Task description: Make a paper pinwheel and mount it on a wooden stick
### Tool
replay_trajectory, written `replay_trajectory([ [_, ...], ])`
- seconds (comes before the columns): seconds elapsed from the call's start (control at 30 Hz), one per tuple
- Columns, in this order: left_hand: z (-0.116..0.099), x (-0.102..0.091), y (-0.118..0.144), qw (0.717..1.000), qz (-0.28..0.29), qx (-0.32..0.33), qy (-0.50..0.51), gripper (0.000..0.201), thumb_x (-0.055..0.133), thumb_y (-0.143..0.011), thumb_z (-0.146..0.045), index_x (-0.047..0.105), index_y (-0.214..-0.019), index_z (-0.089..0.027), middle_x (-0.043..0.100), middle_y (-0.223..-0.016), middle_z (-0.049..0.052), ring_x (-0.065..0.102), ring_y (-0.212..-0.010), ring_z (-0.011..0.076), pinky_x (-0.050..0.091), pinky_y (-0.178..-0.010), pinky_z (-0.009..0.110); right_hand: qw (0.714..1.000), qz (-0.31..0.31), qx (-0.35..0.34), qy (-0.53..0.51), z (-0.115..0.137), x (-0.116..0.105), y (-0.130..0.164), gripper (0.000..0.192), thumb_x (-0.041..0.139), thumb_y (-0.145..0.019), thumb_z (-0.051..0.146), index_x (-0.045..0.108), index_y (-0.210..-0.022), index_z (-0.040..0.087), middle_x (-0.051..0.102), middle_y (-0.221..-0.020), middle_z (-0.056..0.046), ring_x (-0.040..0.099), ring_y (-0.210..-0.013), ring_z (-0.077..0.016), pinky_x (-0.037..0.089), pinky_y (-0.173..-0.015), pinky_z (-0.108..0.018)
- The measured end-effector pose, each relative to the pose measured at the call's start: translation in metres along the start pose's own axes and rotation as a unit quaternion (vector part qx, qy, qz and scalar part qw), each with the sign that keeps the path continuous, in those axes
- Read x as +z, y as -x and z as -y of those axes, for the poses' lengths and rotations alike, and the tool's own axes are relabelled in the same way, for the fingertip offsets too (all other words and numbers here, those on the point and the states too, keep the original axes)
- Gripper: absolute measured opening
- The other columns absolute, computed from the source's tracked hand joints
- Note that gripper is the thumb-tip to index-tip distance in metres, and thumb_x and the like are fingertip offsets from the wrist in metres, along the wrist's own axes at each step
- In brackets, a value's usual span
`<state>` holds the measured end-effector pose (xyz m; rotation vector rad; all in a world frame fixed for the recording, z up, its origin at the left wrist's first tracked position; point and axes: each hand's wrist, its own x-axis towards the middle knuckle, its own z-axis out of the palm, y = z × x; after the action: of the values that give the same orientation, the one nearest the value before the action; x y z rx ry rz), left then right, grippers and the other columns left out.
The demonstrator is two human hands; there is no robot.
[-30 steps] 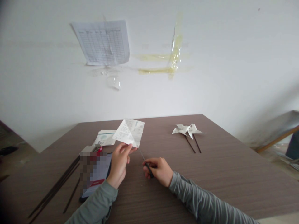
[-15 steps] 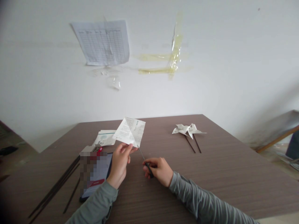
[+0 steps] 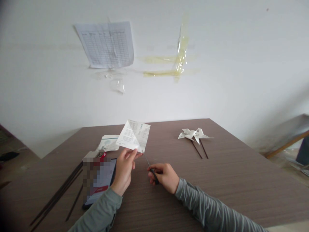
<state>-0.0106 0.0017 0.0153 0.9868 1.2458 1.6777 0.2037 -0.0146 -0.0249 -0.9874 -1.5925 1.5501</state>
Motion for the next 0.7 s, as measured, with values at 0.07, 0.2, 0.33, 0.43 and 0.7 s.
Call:
replay_trajectory([
  [0.07, 0.0006, 0.0003, -0.0003, 1.000, -0.002, 0.001, 0.000, 0.054, 0.106, -0.074, -0.064, 0.072, -0.091, -0.025, 0.093, -0.102, 0.013, 0.097, -0.082, 0.0343, 0.029, -0.043, 0.019, 1.000, -0.001, -0.001, 0.002, -0.0002, -0.0002, 0.0002, 0.078, 0.103, -0.086, 0.092, 0.093, -0.113, 0.021, 0.087, -0.081, -0.006, 0.074, -0.072, -0.0242, 0.066, -0.082, -0.045],
  [0.2, 0.0016, 0.0008, -0.0007, 1.000, -0.009, -0.001, 0.001, 0.054, 0.106, -0.073, -0.063, 0.070, -0.090, -0.026, 0.093, -0.102, 0.012, 0.096, -0.080, 0.0324, 0.030, -0.042, 0.019, 1.000, 0.000, -0.001, 0.003, -0.0024, -0.0011, -0.0006, 0.079, 0.104, -0.085, 0.093, 0.094, -0.113, 0.020, 0.087, -0.081, -0.005, 0.075, -0.072, -0.0233, 0.066, -0.083, -0.043],
  [0.33, 0.0012, 0.0005, -0.0003, 1.000, -0.004, 0.000, 0.005, 0.054, 0.107, -0.073, -0.063, 0.072, -0.092, -0.026, 0.093, -0.102, 0.012, 0.096, -0.080, 0.0318, 0.031, -0.042, 0.019, 1.000, 0.002, -0.001, -0.002, -0.0045, -0.0022, -0.0013, 0.080, 0.105, -0.085, 0.093, 0.094, -0.116, 0.020, 0.087, -0.081, -0.005, 0.075, -0.072, -0.0232, 0.066, -0.083, -0.043],
  [0.43, -0.0002, 0.0004, 0.0001, 1.000, -0.001, -0.001, 0.007, 0.054, 0.107, -0.073, -0.063, 0.072, -0.092, -0.026, 0.092, -0.100, 0.010, 0.095, -0.078, 0.0319, 0.030, -0.041, 0.020, 1.000, 0.002, -0.004, -0.001, -0.0048, -0.0026, -0.0014, 0.079, 0.105, -0.084, 0.094, 0.094, -0.112, 0.021, 0.086, -0.080, -0.004, 0.074, -0.071, -0.0231, 0.065, -0.080, -0.043],
  [0.7, -0.0011, 0.0002, -0.0002, 1.000, 0.003, -0.010, 0.010, 0.053, 0.106, -0.073, -0.060, 0.071, -0.092, -0.026, 0.091, -0.102, 0.010, 0.094, -0.075, 0.0294, 0.028, -0.041, 0.020, 1.000, -0.006, -0.002, 0.001, -0.0036, -0.0018, -0.0022, 0.082, 0.105, -0.080, 0.097, 0.092, -0.108, 0.022, 0.085, -0.077, -0.003, 0.071, -0.069, -0.0221, 0.063, -0.079, -0.042],
])
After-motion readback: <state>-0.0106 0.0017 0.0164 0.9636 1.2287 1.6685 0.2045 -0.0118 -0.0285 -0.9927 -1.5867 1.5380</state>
